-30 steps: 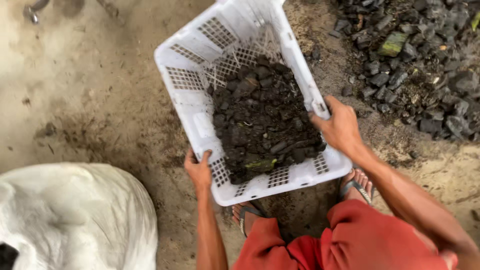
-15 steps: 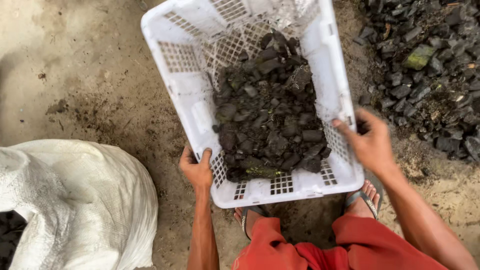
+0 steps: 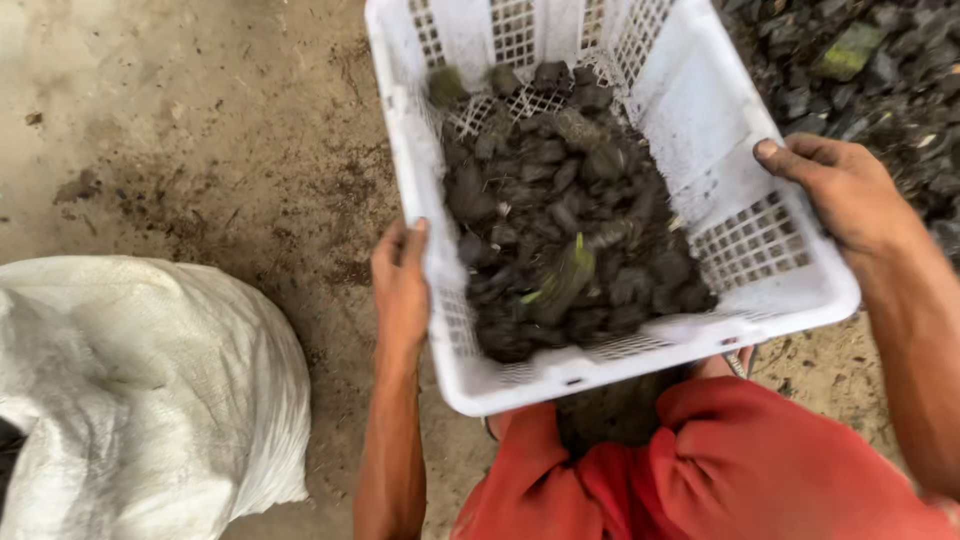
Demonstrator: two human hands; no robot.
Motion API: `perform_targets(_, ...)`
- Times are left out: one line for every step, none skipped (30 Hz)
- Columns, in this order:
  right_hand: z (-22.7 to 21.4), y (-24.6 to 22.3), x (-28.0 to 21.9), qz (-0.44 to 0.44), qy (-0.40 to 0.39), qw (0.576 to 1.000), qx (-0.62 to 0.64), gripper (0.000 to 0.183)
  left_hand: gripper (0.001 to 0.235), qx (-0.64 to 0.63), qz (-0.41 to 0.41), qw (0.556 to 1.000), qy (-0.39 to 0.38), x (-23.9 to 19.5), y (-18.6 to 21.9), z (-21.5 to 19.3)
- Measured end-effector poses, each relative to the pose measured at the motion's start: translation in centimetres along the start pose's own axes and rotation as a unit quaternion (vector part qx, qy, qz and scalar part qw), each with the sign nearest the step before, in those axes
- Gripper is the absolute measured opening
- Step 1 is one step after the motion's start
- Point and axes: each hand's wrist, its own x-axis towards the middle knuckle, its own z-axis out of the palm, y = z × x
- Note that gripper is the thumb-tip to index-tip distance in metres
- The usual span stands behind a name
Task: The person sorts small dark coal pieces from a pile on the ground into a white plastic crate. They repeatedly pick up handfuls of coal, sift through them to remove debris, and place the coal into the crate. The person also transfers some coal from a white sack into the crate.
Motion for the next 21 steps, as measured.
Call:
perform_targets(-0.1,-0.8,-0.2,0.009,0.007,1.000,0.006,0.052,0.063,-0.002,0.027,0.999,-0.046,-0.3,0.7,0.2)
perform_targets(-0.1,-1.5,-0.4,0.017,0.014,1.000,0.011,0.051,0.062,0.010,0.002,0.999,-0.034,-0.5,1.5,-0.1)
perform_targets(0.2,-1.6,-0.6,0.027,0.015,0.999,0.014,0.051,0.063,0.023,-0.028,0.999,-0.017,-1.1,2.1,-1.0)
perform_targets(1.2,-1.2,-0.9,0.001,-0.017,1.000,0.003,0.049,0.064,0.038,-0.058,0.998,0.001,-1.4,2.9,-2.5)
perform_targets(2.2,-1.3,-1.0,-0.030,-0.048,0.998,-0.011,0.048,0.064,0.021,-0.056,0.997,0.039,-0.7,4.0,-3.9)
perform_targets(2.7,-1.5,-0.9,-0.055,-0.093,0.994,0.009,0.049,0.063,0.004,-0.055,0.996,0.077,0.1,4.9,-5.0)
perform_targets(3.1,-1.3,-0.4,-0.077,-0.141,0.987,0.026,0.051,0.063,-0.049,-0.047,0.995,0.067,0.5,5.3,-5.4)
perform_targets(3.2,-1.2,0.2,-0.098,-0.188,0.976,0.043,0.053,0.063,-0.101,-0.039,0.992,0.057,1.0,5.5,-5.3)
perform_targets(2.9,-0.9,0.6,-0.058,-0.165,0.984,0.043,0.052,0.063,-0.152,-0.034,0.987,0.044,1.0,5.3,-5.3)
perform_targets(1.7,-1.0,1.4,-0.019,-0.142,0.989,0.043,0.052,0.061,-0.087,-0.040,0.993,0.063,1.3,4.9,-4.2)
perform_targets(0.5,-0.8,2.1,0.024,-0.117,0.992,0.045,0.054,0.059,-0.018,-0.046,0.996,0.078,1.6,4.5,-2.8)
perform_targets(0.1,-0.1,2.4,0.000,-0.072,0.997,-0.005,0.054,0.056,-0.044,0.013,0.998,0.032,-0.1,3.2,-1.3)
perform_targets(0.1,0.2,3.0,-0.033,-0.028,0.998,-0.053,0.055,0.053,-0.071,0.079,0.994,-0.007,-1.3,2.5,-0.2)
perform_targets(0.1,0.5,3.4,-0.066,0.015,0.993,-0.101,0.056,0.051,-0.061,0.063,0.996,-0.019,-1.4,2.2,-0.4)
perform_targets(0.7,1.5,3.6,-0.056,-0.013,0.993,-0.107,0.055,0.050,-0.041,0.046,0.998,-0.031,-2.0,1.8,-0.8)
perform_targets(1.7,2.4,3.7,-0.047,-0.042,0.991,-0.114,0.055,0.049,-0.021,0.028,0.998,-0.044,-2.0,1.6,-1.5)
perform_targets(2.1,2.6,4.1,-0.045,-0.066,0.989,-0.128,0.055,0.049,-0.048,-0.020,0.999,0.003,-1.5,1.2,-1.9)
perform_targets(2.8,3.1,4.3,-0.105,-0.082,0.983,-0.127,0.059,0.050,-0.076,-0.068,0.994,0.049,-0.6,0.9,-2.0)
perform_targets(3.9,3.7,4.4,-0.160,-0.099,0.974,-0.125,0.063,0.051,-0.101,-0.118,0.984,0.093,0.5,0.5,-2.5)
perform_targets(4.5,4.1,4.7,-0.215,-0.116,0.962,-0.123,0.068,0.051,-0.078,-0.095,0.989,0.086,0.7,-0.5,-2.0)
perform_targets(4.9,4.2,5.0,-0.177,-0.107,0.975,-0.087,0.067,0.052,-0.056,-0.071,0.993,0.078,0.9,-1.7,-0.7)
